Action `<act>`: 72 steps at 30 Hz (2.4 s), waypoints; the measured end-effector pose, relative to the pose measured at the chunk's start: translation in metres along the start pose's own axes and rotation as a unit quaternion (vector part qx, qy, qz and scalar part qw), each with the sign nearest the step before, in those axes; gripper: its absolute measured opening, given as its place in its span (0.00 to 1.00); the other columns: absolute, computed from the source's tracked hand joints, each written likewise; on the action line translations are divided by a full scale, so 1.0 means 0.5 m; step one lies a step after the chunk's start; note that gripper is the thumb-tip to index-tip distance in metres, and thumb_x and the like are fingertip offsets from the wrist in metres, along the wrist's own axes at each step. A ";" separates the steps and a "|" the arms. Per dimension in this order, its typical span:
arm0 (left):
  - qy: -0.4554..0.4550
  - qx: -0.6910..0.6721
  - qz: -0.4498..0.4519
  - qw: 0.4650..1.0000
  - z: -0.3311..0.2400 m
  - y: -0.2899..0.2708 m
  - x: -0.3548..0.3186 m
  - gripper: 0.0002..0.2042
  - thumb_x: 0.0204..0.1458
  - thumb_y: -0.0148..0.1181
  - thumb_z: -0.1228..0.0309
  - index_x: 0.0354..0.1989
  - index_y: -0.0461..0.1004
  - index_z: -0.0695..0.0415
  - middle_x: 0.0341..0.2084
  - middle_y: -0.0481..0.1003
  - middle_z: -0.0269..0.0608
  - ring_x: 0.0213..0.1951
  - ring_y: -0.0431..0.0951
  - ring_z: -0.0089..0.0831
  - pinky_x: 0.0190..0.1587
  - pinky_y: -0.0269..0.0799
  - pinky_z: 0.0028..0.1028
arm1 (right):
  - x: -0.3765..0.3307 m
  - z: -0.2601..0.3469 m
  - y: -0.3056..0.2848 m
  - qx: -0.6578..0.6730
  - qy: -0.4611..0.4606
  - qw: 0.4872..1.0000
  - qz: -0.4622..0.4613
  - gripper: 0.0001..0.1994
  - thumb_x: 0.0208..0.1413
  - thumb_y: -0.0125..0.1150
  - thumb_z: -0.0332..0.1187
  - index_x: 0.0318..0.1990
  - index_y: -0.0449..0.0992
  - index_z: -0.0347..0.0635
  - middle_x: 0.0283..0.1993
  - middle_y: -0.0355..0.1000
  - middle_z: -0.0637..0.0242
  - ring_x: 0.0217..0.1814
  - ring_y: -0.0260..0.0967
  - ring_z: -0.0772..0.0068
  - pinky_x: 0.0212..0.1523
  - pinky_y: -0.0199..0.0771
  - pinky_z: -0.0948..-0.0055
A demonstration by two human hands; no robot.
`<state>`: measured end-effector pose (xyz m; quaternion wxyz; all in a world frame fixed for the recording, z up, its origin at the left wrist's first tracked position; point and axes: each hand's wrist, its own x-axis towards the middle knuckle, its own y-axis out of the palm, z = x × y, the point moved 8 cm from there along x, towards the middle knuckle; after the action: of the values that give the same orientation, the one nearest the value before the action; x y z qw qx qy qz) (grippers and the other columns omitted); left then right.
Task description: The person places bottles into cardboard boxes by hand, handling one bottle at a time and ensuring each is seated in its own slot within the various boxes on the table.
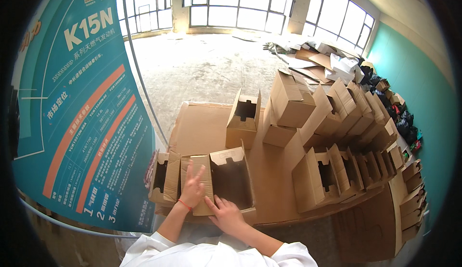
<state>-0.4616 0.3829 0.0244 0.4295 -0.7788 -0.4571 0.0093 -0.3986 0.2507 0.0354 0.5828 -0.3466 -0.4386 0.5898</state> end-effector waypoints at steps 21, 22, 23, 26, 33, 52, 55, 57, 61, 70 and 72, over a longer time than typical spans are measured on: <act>-0.088 0.039 0.125 0.987 0.006 0.067 -0.007 0.47 0.39 0.63 0.44 0.69 0.52 0.46 0.70 0.42 0.47 0.71 0.32 0.53 0.67 0.19 0.53 | -0.120 -0.331 -0.099 0.164 0.295 0.924 -0.177 0.33 0.52 0.62 0.47 0.58 0.66 0.30 0.61 0.62 0.43 0.68 0.53 0.49 0.68 0.52 0.60; -0.088 0.046 0.120 0.988 0.012 0.064 -0.009 0.47 0.39 0.63 0.44 0.69 0.52 0.47 0.70 0.42 0.47 0.71 0.33 0.53 0.67 0.19 0.53 | -0.136 -0.332 -0.151 0.073 0.280 0.931 -0.223 0.33 0.52 0.63 0.46 0.59 0.65 0.30 0.62 0.61 0.44 0.68 0.53 0.49 0.68 0.52 0.59; -0.089 0.048 0.118 0.988 0.014 0.066 -0.010 0.46 0.39 0.64 0.45 0.69 0.52 0.47 0.70 0.42 0.48 0.71 0.33 0.53 0.67 0.20 0.53 | -0.158 -0.336 -0.200 -0.023 0.266 0.927 -0.265 0.33 0.52 0.63 0.45 0.60 0.64 0.29 0.63 0.61 0.44 0.68 0.53 0.49 0.68 0.52 0.58; -0.079 0.034 0.102 0.991 0.014 0.064 -0.009 0.45 0.39 0.64 0.46 0.68 0.53 0.46 0.70 0.43 0.48 0.70 0.35 0.54 0.67 0.22 0.54 | -0.257 -0.417 -0.288 -0.166 0.384 0.843 -0.338 0.37 0.49 0.67 0.40 0.63 0.59 0.30 0.66 0.57 0.48 0.70 0.50 0.49 0.69 0.50 0.57; -0.068 0.024 0.087 0.994 0.001 0.065 -0.007 0.45 0.39 0.64 0.47 0.68 0.54 0.44 0.69 0.45 0.50 0.70 0.37 0.55 0.67 0.24 0.54 | -0.383 -0.537 -0.311 -0.145 0.555 0.773 -0.271 0.40 0.42 0.73 0.37 0.63 0.59 0.33 0.59 0.63 0.50 0.64 0.54 0.51 0.65 0.55 0.58; -0.024 0.065 0.097 0.993 -0.032 0.046 -0.009 0.40 0.41 0.63 0.48 0.65 0.60 0.46 0.67 0.51 0.50 0.69 0.41 0.57 0.66 0.27 0.60 | -0.263 -0.495 -0.239 0.181 0.354 0.903 -0.165 0.19 0.60 0.56 0.39 0.50 0.72 0.30 0.48 0.74 0.52 0.52 0.70 0.57 0.52 0.70 0.66; -0.018 0.077 0.089 0.993 -0.049 0.054 -0.011 0.39 0.43 0.61 0.46 0.66 0.60 0.46 0.67 0.51 0.50 0.69 0.41 0.57 0.66 0.27 0.60 | -0.275 -0.591 -0.149 -0.032 0.439 0.892 0.105 0.22 0.56 0.57 0.36 0.56 0.69 0.35 0.56 0.67 0.42 0.60 0.64 0.46 0.56 0.67 0.61; 0.007 0.055 0.108 0.993 -0.074 0.084 0.003 0.39 0.45 0.60 0.45 0.66 0.59 0.45 0.67 0.50 0.49 0.69 0.41 0.57 0.66 0.26 0.60 | -0.419 -0.822 0.064 -0.045 0.370 0.902 0.216 0.27 0.52 0.59 0.40 0.55 0.67 0.29 0.55 0.67 0.39 0.58 0.65 0.42 0.53 0.70 0.57; -0.016 0.058 0.099 0.993 -0.043 0.060 -0.007 0.39 0.45 0.60 0.47 0.66 0.58 0.45 0.68 0.50 0.48 0.69 0.41 0.57 0.66 0.27 0.60 | -0.257 -0.619 0.034 0.087 0.251 0.912 0.311 0.27 0.54 0.58 0.43 0.55 0.67 0.29 0.57 0.65 0.37 0.60 0.64 0.45 0.54 0.70 0.62; -0.031 0.028 0.108 0.993 -0.037 0.063 -0.006 0.39 0.43 0.62 0.50 0.66 0.59 0.45 0.68 0.50 0.47 0.69 0.40 0.56 0.66 0.28 0.59 | -0.275 -0.670 0.103 0.186 0.412 0.864 0.220 0.27 0.55 0.57 0.44 0.55 0.68 0.31 0.56 0.66 0.37 0.59 0.65 0.45 0.54 0.70 0.63; -0.028 0.029 0.105 0.994 -0.039 0.064 -0.002 0.39 0.43 0.62 0.50 0.66 0.59 0.45 0.68 0.50 0.48 0.69 0.40 0.57 0.66 0.28 0.59 | -0.299 -0.683 0.086 0.265 0.486 0.822 0.130 0.27 0.56 0.57 0.45 0.55 0.68 0.31 0.56 0.66 0.37 0.58 0.65 0.45 0.54 0.70 0.63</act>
<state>-0.4315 0.3625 0.0146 0.4354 -0.8091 -0.3845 0.0893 -0.0889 0.1439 -0.1478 0.7075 -0.4745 0.1243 0.5088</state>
